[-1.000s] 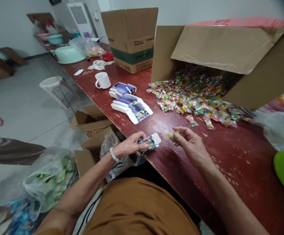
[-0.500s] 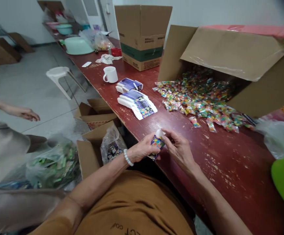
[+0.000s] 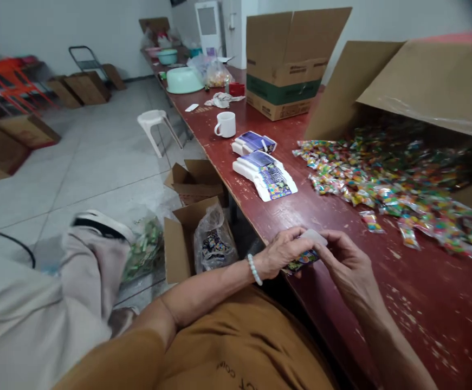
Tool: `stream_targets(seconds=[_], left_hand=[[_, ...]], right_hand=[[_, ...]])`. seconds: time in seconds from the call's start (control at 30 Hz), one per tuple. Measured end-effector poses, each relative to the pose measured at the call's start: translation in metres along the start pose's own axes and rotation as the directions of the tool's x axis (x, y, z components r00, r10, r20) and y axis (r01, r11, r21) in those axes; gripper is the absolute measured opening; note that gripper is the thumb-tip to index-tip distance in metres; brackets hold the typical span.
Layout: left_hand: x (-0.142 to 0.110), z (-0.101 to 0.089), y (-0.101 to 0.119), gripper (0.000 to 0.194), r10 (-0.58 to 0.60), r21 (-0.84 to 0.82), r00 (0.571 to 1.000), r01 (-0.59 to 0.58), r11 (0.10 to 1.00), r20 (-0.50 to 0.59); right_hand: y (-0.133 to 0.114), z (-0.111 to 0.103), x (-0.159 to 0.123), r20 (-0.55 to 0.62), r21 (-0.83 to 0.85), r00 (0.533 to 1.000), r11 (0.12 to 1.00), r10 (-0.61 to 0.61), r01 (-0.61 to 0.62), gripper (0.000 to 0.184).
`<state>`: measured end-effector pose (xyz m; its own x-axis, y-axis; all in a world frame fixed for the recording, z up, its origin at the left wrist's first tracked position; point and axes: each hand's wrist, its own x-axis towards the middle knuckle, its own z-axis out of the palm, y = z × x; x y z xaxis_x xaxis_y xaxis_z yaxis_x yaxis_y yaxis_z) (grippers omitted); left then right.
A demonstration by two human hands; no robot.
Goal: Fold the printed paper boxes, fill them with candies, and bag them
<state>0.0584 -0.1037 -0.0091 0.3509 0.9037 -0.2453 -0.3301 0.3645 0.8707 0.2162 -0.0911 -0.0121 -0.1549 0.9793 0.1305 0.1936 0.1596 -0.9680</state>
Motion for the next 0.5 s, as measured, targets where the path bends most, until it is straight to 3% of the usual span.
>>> stream_targets(seconds=[0.13, 0.23, 0.3, 0.4, 0.5], left_hand=[[0.005, -0.007, -0.001, 0.050, -0.066, -0.180, 0.989, 0.089, 0.980, 0.130], [0.011, -0.012, -0.002, 0.052, -0.146, -0.296, 0.968, 0.203, 0.933, 0.206], [0.014, -0.013, -0.002, 0.050, -0.189, -0.343, 0.960, 0.252, 0.905, 0.206], [0.014, -0.011, -0.001, 0.042, -0.183, -0.301, 0.972, 0.221, 0.928, 0.151], [0.011, -0.009, 0.004, 0.047, -0.154, -0.196, 0.984, 0.170, 0.966, 0.093]], right_hand=[[-0.002, 0.002, -0.006, -0.060, -0.334, 0.963, 0.914, -0.263, 0.229, 0.022], [-0.002, 0.000, -0.010, -0.005, -0.406, 0.950, 0.869, -0.313, 0.284, 0.024], [-0.001, -0.002, -0.009, 0.031, -0.336, 0.970, 0.911, -0.243, 0.239, 0.025], [0.000, -0.001, -0.003, -0.011, -0.192, 1.000, 0.981, -0.027, 0.025, 0.032], [-0.002, 0.001, 0.006, -0.079, -0.097, 0.983, 0.981, 0.163, -0.170, 0.037]])
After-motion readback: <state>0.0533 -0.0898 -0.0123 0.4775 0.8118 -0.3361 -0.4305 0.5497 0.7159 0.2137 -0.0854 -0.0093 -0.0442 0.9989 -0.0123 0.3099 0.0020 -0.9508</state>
